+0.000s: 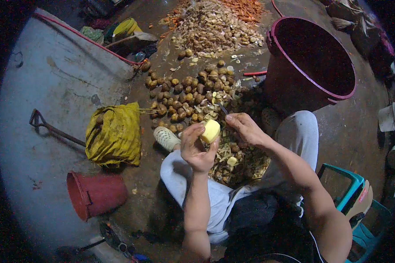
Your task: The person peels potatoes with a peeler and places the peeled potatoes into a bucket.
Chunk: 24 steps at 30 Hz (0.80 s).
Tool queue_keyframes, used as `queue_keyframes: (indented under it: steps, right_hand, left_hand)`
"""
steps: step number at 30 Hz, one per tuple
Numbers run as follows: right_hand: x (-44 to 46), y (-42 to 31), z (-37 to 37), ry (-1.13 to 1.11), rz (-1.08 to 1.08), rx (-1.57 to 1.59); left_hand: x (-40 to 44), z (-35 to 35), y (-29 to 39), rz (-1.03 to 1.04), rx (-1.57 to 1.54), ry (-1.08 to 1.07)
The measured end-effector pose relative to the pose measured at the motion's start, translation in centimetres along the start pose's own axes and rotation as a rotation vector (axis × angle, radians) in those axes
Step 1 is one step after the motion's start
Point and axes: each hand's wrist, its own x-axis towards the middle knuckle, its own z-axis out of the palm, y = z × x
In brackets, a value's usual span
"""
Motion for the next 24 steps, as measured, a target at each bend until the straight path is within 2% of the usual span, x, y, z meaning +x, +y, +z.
queue_keyframes:
  steps: [6,8,13,16,22,24]
  right_hand:
    - [-0.2,-0.8,0.3,-0.043,0.015,0.151]
    - [0.0,-0.2,0.2,-0.062,0.038,0.142]
    - [0.1,0.6,0.2,-0.075,0.042,0.139]
    - [0.1,0.9,0.0,-0.036,0.05,0.017]
    - [-0.4,-0.4,-0.2,-0.069,0.019,-0.015]
    - [-0.6,-0.8,-0.3,-0.069,-0.103,-0.025]
  left_hand:
    - [-0.3,0.2,-0.3,-0.047,-0.12,0.003]
    - [-0.1,0.1,-0.2,0.011,-0.047,-0.015]
    - [-0.3,0.1,-0.3,-0.01,-0.072,-0.012]
    - [-0.3,0.3,0.0,-0.032,-0.077,0.001]
    - [-0.2,0.2,-0.1,-0.011,-0.072,-0.034]
    - [-0.3,0.3,-0.1,-0.014,-0.092,-0.031]
